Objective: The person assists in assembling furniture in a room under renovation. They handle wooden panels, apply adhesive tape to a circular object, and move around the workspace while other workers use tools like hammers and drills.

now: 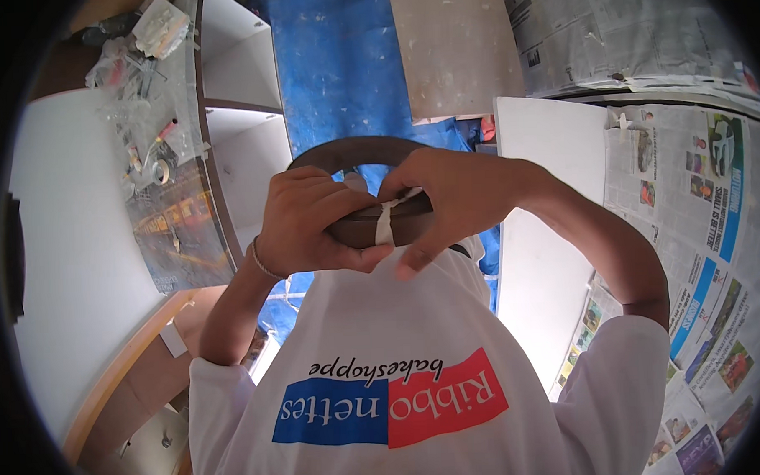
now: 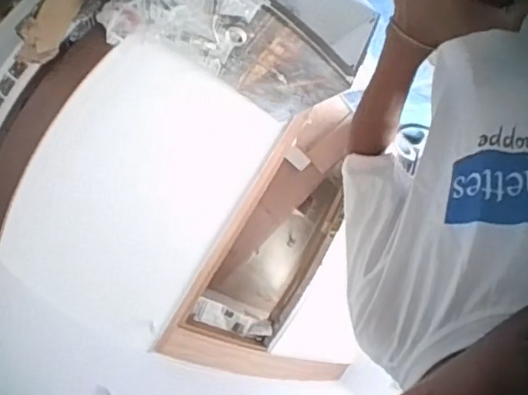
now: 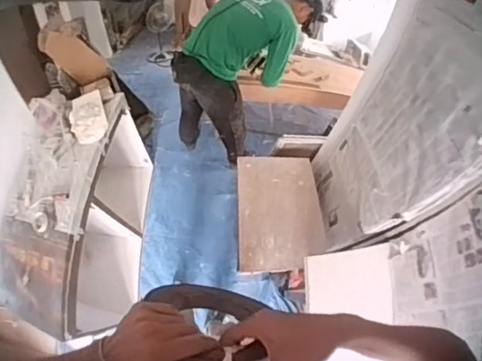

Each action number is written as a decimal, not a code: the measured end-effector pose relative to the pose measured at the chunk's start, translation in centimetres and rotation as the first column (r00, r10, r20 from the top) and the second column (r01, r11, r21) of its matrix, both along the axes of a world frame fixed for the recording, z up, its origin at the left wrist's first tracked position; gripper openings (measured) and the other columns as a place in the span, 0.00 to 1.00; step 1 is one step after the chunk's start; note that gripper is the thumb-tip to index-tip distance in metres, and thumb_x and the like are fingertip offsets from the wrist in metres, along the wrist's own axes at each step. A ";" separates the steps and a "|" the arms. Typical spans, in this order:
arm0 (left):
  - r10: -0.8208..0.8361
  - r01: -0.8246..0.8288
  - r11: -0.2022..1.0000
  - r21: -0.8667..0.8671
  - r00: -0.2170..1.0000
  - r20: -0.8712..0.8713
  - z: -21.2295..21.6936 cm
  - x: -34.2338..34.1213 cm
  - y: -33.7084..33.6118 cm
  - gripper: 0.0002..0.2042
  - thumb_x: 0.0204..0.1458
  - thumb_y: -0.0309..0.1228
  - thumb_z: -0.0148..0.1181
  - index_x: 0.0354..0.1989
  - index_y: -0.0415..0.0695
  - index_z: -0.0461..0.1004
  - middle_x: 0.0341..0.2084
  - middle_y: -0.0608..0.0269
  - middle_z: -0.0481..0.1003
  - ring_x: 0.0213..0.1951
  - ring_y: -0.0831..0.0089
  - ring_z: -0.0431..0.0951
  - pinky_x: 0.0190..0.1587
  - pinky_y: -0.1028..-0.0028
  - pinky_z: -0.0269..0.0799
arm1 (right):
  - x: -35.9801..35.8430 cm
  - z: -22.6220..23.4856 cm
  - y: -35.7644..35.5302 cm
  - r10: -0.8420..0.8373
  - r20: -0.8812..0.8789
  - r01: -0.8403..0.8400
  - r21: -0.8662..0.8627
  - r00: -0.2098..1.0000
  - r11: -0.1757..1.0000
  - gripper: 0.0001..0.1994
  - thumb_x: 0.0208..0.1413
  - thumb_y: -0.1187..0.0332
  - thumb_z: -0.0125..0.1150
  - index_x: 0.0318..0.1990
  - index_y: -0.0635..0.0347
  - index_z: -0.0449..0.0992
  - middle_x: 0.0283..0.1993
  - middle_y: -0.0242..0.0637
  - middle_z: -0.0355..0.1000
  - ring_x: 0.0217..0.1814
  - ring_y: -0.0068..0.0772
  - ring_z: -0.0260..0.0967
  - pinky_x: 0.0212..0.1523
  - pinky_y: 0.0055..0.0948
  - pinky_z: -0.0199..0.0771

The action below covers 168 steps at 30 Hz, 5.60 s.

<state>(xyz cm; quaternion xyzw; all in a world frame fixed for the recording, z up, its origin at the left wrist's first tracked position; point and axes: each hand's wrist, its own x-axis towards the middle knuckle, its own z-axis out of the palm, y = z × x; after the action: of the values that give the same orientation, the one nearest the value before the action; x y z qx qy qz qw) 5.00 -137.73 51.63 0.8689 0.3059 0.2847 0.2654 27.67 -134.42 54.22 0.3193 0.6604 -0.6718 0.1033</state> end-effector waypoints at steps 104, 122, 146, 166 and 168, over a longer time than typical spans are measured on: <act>0.970 -0.909 0.191 -0.371 0.233 -0.071 -6.2 -38.3 72.9 0.17 0.42 0.29 0.66 0.43 0.40 0.76 0.22 0.47 0.77 0.27 0.50 0.80 0.29 0.64 0.74 | -53.4 -12.7 75.8 -0.680 -0.212 0.580 -0.382 0.702 0.719 0.19 0.58 0.60 0.62 0.49 0.67 0.74 0.41 0.32 0.73 0.44 0.20 0.69 0.45 0.22 0.69; 0.969 -0.814 0.189 -0.549 0.246 -0.032 -7.3 -53.6 75.9 0.41 0.44 0.36 0.71 0.65 0.35 0.56 0.57 0.42 0.66 0.58 0.51 0.68 0.59 0.63 0.65 | -66.9 -11.5 100.3 -0.866 -0.355 0.804 -0.360 0.352 0.474 0.12 0.52 0.60 0.61 0.35 0.60 0.71 0.25 0.34 0.69 0.27 0.26 0.67 0.32 0.25 0.70; 0.922 -0.569 -0.300 -0.766 0.033 -0.386 -13.8 -56.2 89.6 0.22 0.57 0.31 0.60 0.59 0.43 0.67 0.45 0.56 0.77 0.46 0.68 0.78 0.48 0.70 0.75 | -75.6 -22.6 126.3 -0.942 0.058 0.880 -0.380 0.331 0.285 0.23 0.54 0.44 0.61 0.33 0.57 0.70 0.20 0.31 0.66 0.19 0.27 0.65 0.23 0.29 0.68; 0.712 -0.268 -0.624 -0.734 0.190 -0.676 -20.4 -54.8 92.7 0.19 0.63 0.42 0.50 0.55 0.43 0.72 0.45 0.55 0.76 0.46 0.71 0.76 0.50 0.71 0.71 | -70.8 -34.5 140.9 -0.883 0.429 0.945 -0.323 0.191 0.048 0.22 0.53 0.46 0.62 0.28 0.58 0.70 0.20 0.33 0.65 0.21 0.28 0.64 0.24 0.27 0.66; 0.716 -0.272 -0.626 -0.731 0.172 -0.677 -20.2 -55.8 94.7 0.19 0.63 0.41 0.50 0.56 0.43 0.71 0.45 0.55 0.76 0.46 0.71 0.76 0.50 0.71 0.71 | -71.5 -34.7 141.9 -0.878 0.445 0.943 -0.333 0.175 0.019 0.22 0.54 0.46 0.61 0.28 0.58 0.70 0.20 0.33 0.65 0.21 0.28 0.64 0.24 0.28 0.66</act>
<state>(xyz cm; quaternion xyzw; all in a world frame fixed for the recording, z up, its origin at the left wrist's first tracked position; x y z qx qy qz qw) -50.82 -43.08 31.47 -0.0662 0.8022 0.2253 0.5489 -43.85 7.45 19.49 0.6581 0.0684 -0.7143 -0.2281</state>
